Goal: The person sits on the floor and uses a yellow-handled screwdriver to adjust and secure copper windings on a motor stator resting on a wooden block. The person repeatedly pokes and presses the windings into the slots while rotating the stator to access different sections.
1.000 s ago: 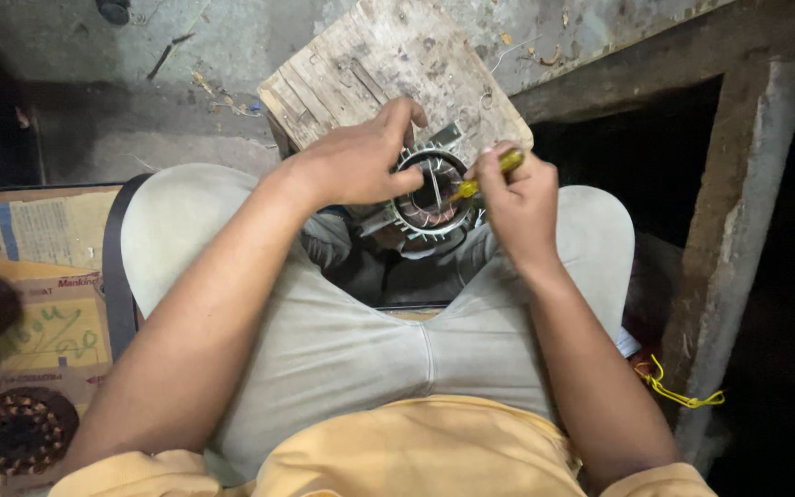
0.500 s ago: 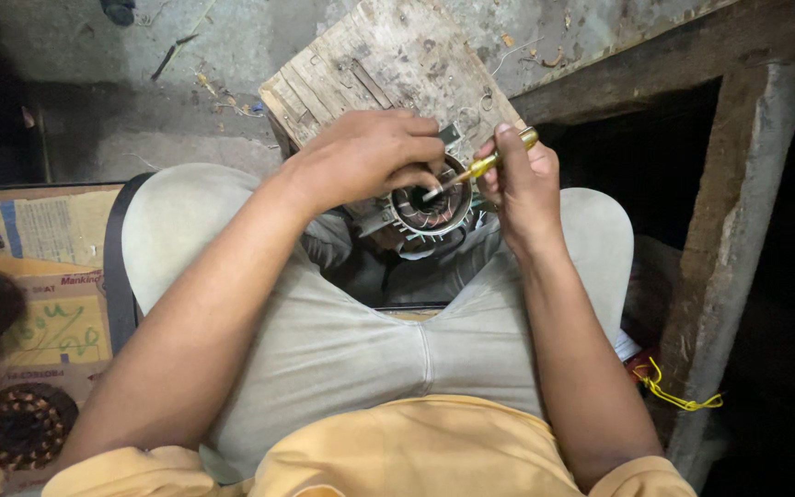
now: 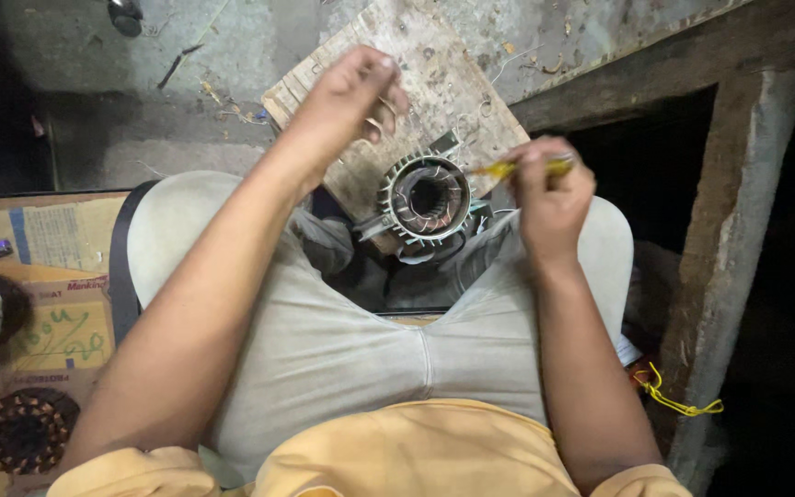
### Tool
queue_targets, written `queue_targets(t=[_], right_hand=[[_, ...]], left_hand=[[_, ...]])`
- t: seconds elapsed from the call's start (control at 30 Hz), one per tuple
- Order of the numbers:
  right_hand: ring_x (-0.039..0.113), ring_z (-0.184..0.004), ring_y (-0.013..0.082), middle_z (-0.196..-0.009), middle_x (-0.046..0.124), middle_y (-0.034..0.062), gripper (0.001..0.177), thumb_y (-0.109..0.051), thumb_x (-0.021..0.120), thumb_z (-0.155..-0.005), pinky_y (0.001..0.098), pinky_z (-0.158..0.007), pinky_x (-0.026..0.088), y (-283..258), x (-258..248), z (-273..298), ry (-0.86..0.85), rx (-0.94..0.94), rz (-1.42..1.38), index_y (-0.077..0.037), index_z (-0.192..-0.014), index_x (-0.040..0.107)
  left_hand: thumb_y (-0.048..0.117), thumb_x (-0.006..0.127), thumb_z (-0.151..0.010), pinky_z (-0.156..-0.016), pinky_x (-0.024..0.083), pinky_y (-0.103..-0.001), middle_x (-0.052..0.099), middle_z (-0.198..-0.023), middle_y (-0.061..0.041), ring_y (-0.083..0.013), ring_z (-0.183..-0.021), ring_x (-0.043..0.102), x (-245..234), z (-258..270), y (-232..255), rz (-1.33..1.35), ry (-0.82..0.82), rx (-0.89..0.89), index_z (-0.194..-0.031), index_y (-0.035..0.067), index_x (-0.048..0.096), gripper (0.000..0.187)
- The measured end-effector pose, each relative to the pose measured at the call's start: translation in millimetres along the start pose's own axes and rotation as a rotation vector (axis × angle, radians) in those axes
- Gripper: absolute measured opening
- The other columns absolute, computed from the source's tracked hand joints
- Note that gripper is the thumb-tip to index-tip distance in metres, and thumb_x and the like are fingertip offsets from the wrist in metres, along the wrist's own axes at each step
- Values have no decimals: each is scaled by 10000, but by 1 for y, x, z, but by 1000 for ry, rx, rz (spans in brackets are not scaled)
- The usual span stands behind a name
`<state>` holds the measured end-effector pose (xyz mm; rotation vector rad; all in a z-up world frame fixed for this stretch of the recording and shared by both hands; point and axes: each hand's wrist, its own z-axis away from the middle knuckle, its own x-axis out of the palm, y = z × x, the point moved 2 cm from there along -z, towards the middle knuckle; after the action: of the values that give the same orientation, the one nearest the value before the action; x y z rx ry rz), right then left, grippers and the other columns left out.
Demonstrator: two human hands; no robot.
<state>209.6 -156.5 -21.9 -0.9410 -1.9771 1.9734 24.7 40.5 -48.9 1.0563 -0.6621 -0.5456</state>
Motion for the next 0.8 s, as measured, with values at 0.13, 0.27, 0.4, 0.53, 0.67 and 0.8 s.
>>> queue_targets(t=[0.13, 0.27, 0.4, 0.53, 0.67, 0.8], right_hand=[[655, -797, 219, -877, 709, 101, 96, -107, 719, -1040, 325, -738, 517, -26, 7, 9, -250, -478, 346, -32, -987, 691], [628, -783, 262, -853, 688, 94, 107, -88, 802, -934, 372, -719, 499, -44, 18, 8, -325, -592, 432, -35, -956, 712], [628, -803, 272, -882, 689, 93, 139, -96, 820, -919, 388, -730, 506, -54, 24, 7, -348, -682, 485, -38, -969, 704], [612, -776, 293, -853, 662, 106, 113, -50, 789, -943, 396, -705, 493, -56, 31, 8, -311, -626, 506, -28, -944, 678], [608, -766, 305, -833, 626, 126, 145, -37, 743, -994, 404, -707, 489, -57, 43, -4, -302, -573, 496, -12, -913, 626], [604, -782, 312, -851, 615, 131, 217, -66, 722, -1034, 411, -734, 490, -66, 50, -22, -412, -619, 493, 4, -900, 566]], left_hand=[[247, 489, -1087, -793, 591, -262, 716, -1313, 0, -113, -986, 719, -19, 2, -1, 208, 91, 182, -1387, 186, 397, 320], [240, 518, -1103, -823, 597, -263, 670, -1352, -21, -117, -1036, 725, -18, -4, -11, 24, 122, 230, -1434, 159, 394, 363], [285, 570, -1060, -746, 558, -276, 676, -1270, -9, -113, -967, 702, -4, -7, -15, -216, -6, 175, -1353, 136, 513, 334], [296, 620, -1042, -860, 576, -297, 712, -1173, -50, -137, -1008, 690, 5, -1, -20, -313, -132, 242, -1269, 77, 596, 317], [283, 642, -1031, -942, 541, -336, 738, -1162, -85, -182, -1086, 698, 5, 3, -22, -438, -131, 322, -1222, 53, 626, 299], [292, 643, -1020, -949, 540, -344, 742, -1148, -103, -197, -1087, 708, 3, 2, -22, -484, -148, 299, -1198, 54, 635, 297]])
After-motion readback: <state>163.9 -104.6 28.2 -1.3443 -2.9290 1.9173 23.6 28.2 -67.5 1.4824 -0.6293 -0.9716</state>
